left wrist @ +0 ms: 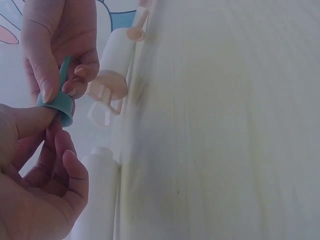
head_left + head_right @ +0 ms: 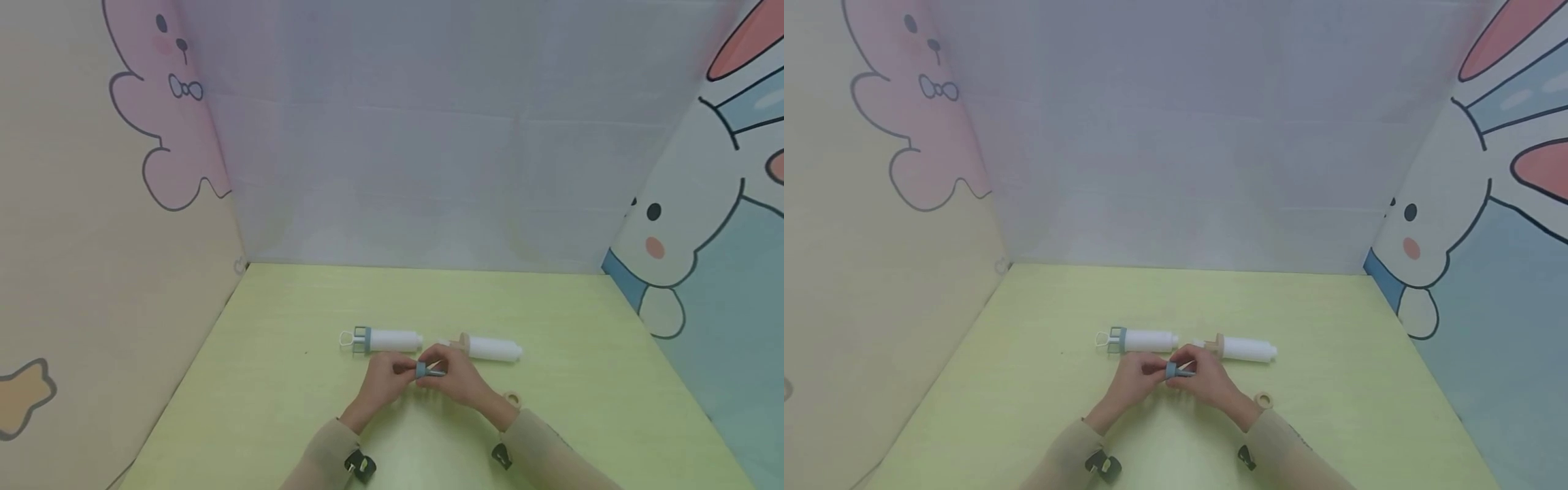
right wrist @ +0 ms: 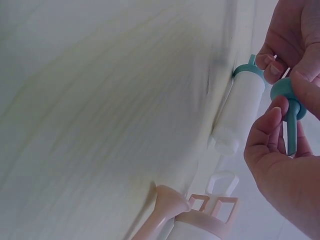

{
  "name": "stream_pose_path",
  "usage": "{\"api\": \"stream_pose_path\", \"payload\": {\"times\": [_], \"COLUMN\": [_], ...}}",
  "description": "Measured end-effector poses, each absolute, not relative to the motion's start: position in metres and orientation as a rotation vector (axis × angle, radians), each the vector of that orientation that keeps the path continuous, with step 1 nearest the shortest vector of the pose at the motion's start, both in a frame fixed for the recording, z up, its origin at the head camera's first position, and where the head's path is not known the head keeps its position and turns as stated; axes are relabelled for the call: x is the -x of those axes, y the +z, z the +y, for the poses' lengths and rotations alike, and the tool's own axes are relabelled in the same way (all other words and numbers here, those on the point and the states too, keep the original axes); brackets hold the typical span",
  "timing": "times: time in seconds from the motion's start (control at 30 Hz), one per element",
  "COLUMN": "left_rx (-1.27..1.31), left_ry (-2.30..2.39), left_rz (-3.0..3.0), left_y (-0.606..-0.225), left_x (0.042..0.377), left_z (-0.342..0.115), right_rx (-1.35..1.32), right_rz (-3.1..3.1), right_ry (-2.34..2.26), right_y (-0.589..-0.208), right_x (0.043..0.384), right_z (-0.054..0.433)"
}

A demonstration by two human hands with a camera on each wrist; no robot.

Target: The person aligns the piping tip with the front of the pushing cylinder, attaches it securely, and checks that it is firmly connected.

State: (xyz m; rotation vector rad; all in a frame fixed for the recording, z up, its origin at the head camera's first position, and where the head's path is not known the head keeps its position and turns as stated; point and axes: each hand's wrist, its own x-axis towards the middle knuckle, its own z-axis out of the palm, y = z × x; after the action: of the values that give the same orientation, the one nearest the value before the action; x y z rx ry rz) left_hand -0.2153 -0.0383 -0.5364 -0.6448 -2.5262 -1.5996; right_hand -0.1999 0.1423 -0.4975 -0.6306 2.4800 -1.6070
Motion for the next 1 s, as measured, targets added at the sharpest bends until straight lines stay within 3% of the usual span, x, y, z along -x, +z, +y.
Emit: {"api": "stream_pose_path", "payload": {"times": [0.3,0.77,1.0], "left_rx": [0.615,0.590,0.583], "left_ry": [-1.542,-0.547,-0.538], "left_rz": [-2.564,-2.615,-2.916], "left_y": [-0.529,-0.502,-0.493], "left_x": [0.220,0.258,0.269], "left_z": [-0.039,-0.067,-0.071], "right_rx": [0.629,0.612,0.575], "right_rz": [2.481,2.511,2.532], "right_ry": [-1.631,-1.604,-1.589], "right_y": [-0.512,-0.503,-0.492], "right_x": [0.210,0.208,0.201], "right_z": [0.150,0.153,0.155]}}
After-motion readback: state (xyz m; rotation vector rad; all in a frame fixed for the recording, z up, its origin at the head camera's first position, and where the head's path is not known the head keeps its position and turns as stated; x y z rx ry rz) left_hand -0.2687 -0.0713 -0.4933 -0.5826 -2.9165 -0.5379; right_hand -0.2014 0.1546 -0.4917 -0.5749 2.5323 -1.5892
